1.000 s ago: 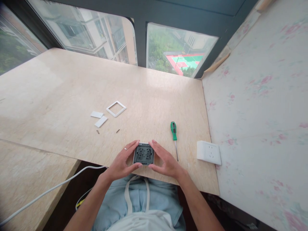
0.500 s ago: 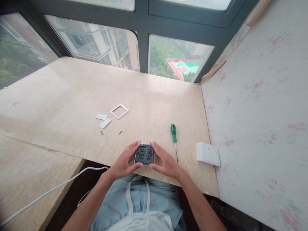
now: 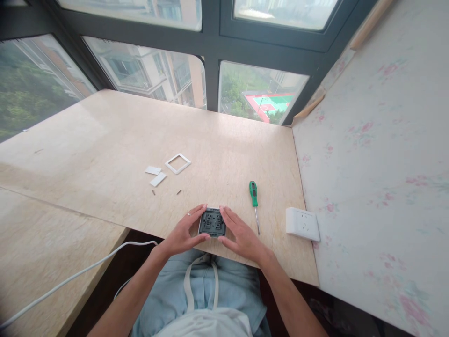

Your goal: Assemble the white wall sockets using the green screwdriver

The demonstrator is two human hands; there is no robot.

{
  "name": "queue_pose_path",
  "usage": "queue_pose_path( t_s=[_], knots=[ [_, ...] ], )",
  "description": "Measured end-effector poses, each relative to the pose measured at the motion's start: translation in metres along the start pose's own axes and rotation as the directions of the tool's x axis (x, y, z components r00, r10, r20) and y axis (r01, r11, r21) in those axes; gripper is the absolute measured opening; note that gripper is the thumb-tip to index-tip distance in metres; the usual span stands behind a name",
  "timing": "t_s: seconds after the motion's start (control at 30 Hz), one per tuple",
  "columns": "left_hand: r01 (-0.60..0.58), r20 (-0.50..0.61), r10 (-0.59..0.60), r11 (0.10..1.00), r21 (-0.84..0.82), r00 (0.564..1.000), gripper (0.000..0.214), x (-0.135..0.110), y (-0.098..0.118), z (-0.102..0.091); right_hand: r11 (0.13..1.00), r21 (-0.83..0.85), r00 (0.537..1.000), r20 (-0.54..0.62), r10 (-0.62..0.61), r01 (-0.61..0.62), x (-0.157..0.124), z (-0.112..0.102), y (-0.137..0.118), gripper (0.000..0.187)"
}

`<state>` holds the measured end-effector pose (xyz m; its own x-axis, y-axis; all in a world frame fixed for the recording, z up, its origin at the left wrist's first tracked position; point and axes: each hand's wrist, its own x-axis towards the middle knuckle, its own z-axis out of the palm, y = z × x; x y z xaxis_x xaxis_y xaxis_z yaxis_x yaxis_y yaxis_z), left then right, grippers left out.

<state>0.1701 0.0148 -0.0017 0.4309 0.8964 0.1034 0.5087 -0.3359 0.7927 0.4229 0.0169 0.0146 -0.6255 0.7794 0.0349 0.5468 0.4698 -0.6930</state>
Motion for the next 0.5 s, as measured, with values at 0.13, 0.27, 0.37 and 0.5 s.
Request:
queue_pose_path(
  t_s=[0.13,0.27,0.37,0.5],
  knots=[
    [-0.001,-0.006,0.001,1.0,0.014,1.0,0.079,-0.0002,0.0011,0.0001,0.999,-0.022,0.999,-0.018,-0.032,0.031,0.0001,0.0022,0.001,0.07],
    [-0.005,-0.017,0.005,1.0,0.024,1.0,0.079,0.0,0.0019,0.0007,0.999,-0.041,0.999,-0.021,-0.036,0.035,-0.0002,0.0048,0.003,0.069],
    [-0.008,-0.023,0.009,1.0,0.021,1.0,0.079,0.0,0.001,0.0014,0.998,-0.054,0.999,-0.026,-0.036,0.035,-0.0005,0.0063,0.0039,0.069],
    [-0.009,-0.027,0.01,1.0,0.019,1.0,0.08,-0.0005,0.0002,0.0018,0.995,-0.081,0.997,-0.053,-0.06,0.056,-0.0005,0.0086,0.0054,0.07]
  ],
)
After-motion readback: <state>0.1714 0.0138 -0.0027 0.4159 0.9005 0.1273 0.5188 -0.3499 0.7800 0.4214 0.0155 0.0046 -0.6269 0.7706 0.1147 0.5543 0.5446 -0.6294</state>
